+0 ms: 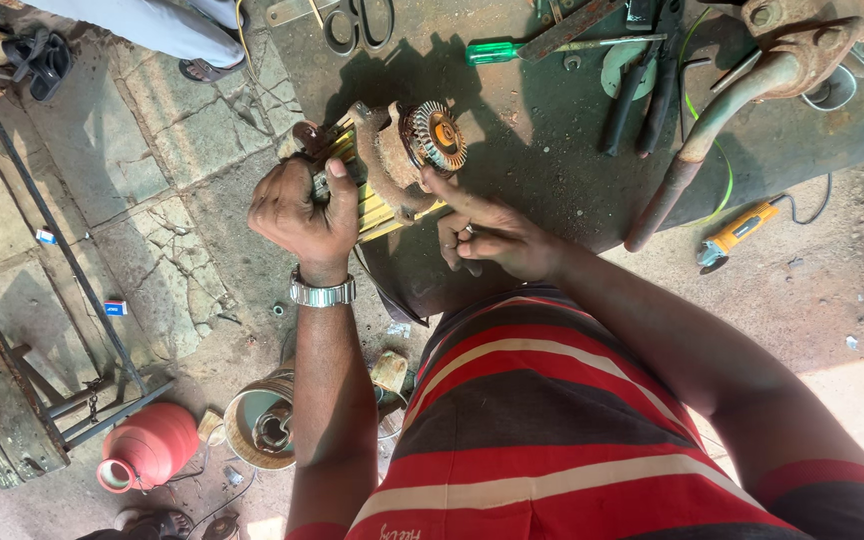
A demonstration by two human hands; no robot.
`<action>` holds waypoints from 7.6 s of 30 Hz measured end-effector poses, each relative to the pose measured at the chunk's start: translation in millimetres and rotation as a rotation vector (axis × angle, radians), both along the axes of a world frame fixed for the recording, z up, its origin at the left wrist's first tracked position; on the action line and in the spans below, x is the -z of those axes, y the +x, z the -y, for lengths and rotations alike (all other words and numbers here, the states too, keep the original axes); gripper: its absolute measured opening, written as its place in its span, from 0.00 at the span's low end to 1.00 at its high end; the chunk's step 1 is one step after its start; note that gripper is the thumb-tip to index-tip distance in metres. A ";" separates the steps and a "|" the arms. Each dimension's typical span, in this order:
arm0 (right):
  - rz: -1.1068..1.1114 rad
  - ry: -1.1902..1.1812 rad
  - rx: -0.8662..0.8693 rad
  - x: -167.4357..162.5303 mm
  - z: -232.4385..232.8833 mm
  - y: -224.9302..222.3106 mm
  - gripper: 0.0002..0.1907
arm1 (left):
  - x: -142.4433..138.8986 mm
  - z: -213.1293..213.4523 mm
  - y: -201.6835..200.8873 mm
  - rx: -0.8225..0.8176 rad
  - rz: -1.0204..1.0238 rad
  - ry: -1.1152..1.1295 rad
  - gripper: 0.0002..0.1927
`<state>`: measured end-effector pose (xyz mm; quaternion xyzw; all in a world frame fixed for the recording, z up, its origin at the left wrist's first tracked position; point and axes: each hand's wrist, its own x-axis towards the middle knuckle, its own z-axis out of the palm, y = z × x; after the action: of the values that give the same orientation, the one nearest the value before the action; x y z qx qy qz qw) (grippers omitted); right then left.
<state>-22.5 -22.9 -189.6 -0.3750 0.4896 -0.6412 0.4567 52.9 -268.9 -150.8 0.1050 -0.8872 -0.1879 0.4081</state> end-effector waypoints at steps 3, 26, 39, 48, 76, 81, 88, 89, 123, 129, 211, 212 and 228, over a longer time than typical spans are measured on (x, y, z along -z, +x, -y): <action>-0.086 0.002 -0.009 2.3 0.8 2.8 0.44 | -1.2 -0.1 -0.4 -0.006 0.010 0.001 0.19; 0.685 -0.106 0.165 -33.1 -19.1 19.1 0.41 | 0.8 1.6 1.6 -0.019 0.013 -0.015 0.21; 0.855 -0.104 0.127 -52.3 -27.3 23.0 0.40 | -3.5 1.4 3.8 0.003 0.017 -0.009 0.20; 0.615 0.042 0.244 -40.6 -23.9 16.1 0.41 | 0.3 1.8 4.6 -0.017 0.031 0.004 0.21; -0.200 0.251 0.421 -61.3 -21.8 16.3 0.35 | -8.5 1.0 3.0 0.033 0.017 0.010 0.17; -0.605 0.205 0.437 -75.3 -12.8 9.0 0.34 | -10.4 1.1 3.1 0.049 0.015 0.002 0.16; -0.868 0.141 0.434 -77.6 -0.8 1.2 0.37 | -8.3 0.6 3.5 0.014 0.027 0.003 0.17; -0.864 0.107 0.441 -75.5 -0.7 1.4 0.38 | -7.8 0.9 3.8 0.012 0.027 -0.001 0.18; -0.798 0.065 0.426 -60.6 -38.4 -43.9 0.28 | -4.9 -1.0 -3.7 0.029 -0.046 -0.041 0.17; -1.240 0.294 0.541 -127.1 -16.1 -168.3 0.27 | -12.6 -5.0 -6.9 -0.009 0.086 -0.112 0.20; -0.238 -0.034 0.205 -37.2 -12.3 -78.1 0.26 | 31.5 48.3 23.2 0.197 -0.278 0.594 0.20; -0.295 -0.054 0.208 -38.8 -7.7 -75.9 0.26 | 32.0 50.0 28.4 0.205 -0.265 0.682 0.21; -0.443 -0.184 0.064 -74.4 80.3 -70.6 0.23 | 26.9 72.2 28.3 0.182 -0.221 0.770 0.19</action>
<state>-93.1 -103.2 -115.3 -0.5308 0.5287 -0.5995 0.2817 81.2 -341.1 -177.7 0.1502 -0.7086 -0.5518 0.4133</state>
